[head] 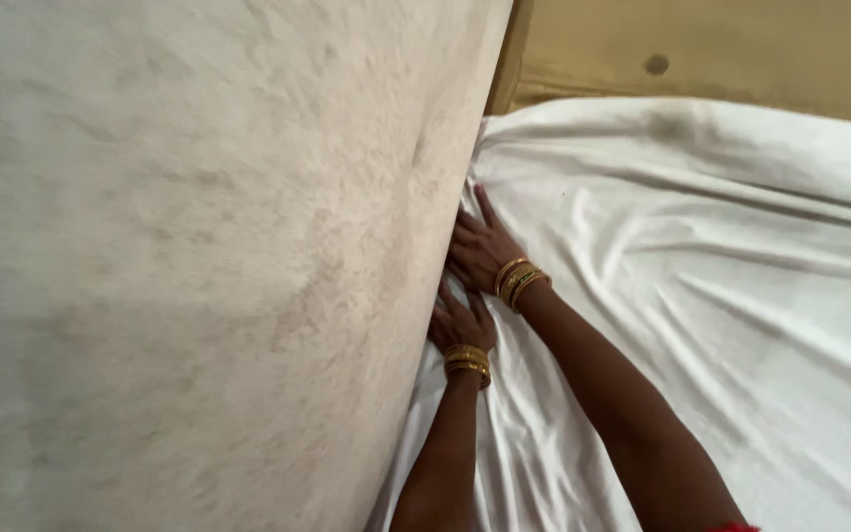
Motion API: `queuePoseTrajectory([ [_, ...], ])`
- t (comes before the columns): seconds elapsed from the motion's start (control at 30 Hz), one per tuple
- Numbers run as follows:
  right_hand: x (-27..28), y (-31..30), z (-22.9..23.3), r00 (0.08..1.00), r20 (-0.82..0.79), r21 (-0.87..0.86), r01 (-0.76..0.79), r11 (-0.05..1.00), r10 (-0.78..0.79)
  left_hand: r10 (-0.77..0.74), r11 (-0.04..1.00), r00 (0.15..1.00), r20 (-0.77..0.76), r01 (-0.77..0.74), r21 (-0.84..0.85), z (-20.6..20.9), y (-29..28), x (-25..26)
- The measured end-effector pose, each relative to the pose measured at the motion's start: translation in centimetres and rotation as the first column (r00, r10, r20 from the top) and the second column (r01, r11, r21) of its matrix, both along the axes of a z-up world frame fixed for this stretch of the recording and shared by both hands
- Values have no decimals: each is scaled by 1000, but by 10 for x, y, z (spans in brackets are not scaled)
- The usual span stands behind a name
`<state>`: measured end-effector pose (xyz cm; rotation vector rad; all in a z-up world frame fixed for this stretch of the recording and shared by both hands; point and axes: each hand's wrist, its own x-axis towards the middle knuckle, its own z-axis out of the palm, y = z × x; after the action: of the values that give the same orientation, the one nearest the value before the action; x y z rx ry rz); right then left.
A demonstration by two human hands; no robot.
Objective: The person spreads a white sheet over a mattress, smoothing it with both hands and tucking the edges under the mattress. The person moves around the bed to adjust the sheet on all sides.
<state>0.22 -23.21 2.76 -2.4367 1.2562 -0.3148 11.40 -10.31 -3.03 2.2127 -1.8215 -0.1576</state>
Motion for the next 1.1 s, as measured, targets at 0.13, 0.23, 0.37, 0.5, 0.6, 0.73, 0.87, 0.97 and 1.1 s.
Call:
queuePoseTrajectory([
  [0.13,-5,4,-11,997,73,-118,7,993,1,31,998,999,34,-33,45,-1,2,-6],
  [0.23,-8,4,-19,991,132,-179,-2,984,26,40,997,998,41,-43,60,0,-3,-6],
  [0.37,-4,3,-9,992,127,-151,40,988,-21,34,999,998,56,-35,5,9,-1,-8],
  [0.5,1,-1,-9,998,10,-94,55,994,-55,50,999,998,-34,-50,10,12,-3,-10],
  [0.6,-2,9,-31,970,222,-41,113,993,-101,22,1000,999,-39,-22,-3,16,-2,-9],
  [0.73,-28,49,-34,829,377,-109,483,869,-413,-62,998,996,-60,60,-35,28,-9,-8],
  [0.87,-67,103,6,524,200,-293,838,460,-828,-68,997,996,-62,66,-29,30,-9,-11],
  [0.97,-77,108,7,435,152,-37,900,434,-888,-76,997,994,-82,74,-27,34,-9,-10],
  [1.1,-94,87,-20,537,83,-237,829,507,-839,-92,996,990,-107,91,-22,41,-13,-10],
])
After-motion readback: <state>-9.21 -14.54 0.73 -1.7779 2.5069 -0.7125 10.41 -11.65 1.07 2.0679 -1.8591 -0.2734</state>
